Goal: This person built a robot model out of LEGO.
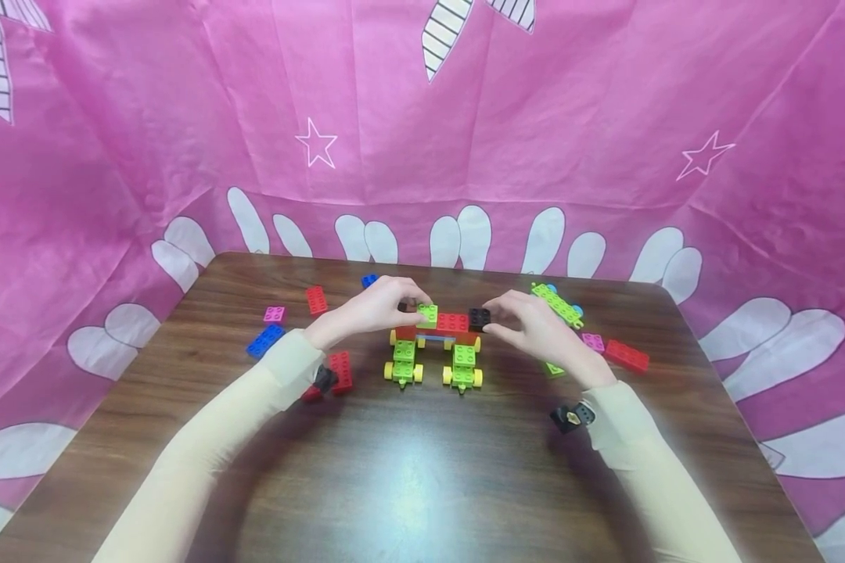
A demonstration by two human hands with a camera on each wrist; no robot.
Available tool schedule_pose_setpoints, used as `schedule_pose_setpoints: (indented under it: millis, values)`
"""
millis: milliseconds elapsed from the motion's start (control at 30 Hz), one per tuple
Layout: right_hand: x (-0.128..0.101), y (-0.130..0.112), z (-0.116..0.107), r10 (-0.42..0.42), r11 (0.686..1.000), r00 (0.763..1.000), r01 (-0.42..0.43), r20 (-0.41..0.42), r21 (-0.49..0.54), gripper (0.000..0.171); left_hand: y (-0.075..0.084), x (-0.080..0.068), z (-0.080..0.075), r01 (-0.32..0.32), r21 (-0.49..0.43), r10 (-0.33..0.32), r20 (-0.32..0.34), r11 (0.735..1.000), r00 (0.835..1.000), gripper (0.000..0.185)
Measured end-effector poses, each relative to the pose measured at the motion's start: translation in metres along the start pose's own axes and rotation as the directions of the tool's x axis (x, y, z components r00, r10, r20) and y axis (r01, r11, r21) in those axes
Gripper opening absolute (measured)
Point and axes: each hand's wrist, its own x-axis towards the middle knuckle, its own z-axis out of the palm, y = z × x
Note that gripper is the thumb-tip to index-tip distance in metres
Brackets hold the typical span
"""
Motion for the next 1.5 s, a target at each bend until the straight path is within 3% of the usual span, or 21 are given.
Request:
schedule_pose_setpoints:
  millis: [667, 900, 1200, 1333, 1500]
  values:
    - [-0.006, 0.001, -0.001, 0.012, 1.0, 1.0, -0.012, -0.011, 0.027, 0.032, -0.008, -0.012, 0.001, 0.025, -0.04, -0.025, -0.008, 0.999, 1.0, 0.034]
    - [-0.026, 0.008, -0.012, 0.141, 0.99, 0.99, -0.142, 0.023, 0.021, 0.032, -0.008, -0.014, 0.002, 0.018, -0.042, -0.019, -0.021, 0.999, 1.0, 0.034]
    - [-0.068, 0.04, -0.014, 0.149, 0.987, 0.989, -0.148, 0.0, -0.054, 0.028, -0.009, -0.013, 0.002, 0.009, -0.041, -0.01, -0.016, 0.999, 1.0, 0.035]
    - [-0.083, 0.052, -0.011, 0.181, 0.983, 0.982, -0.179, 0.045, -0.041, 0.034, -0.01, -0.012, 0.002, 0.008, -0.039, -0.008, -0.015, 0.999, 1.0, 0.034]
    - [-0.095, 0.061, -0.008, 0.275, 0.961, 0.947, -0.277, 0.167, -0.013, 0.045, -0.011, -0.012, 0.002, 0.004, -0.037, -0.005, -0.016, 0.999, 1.0, 0.034]
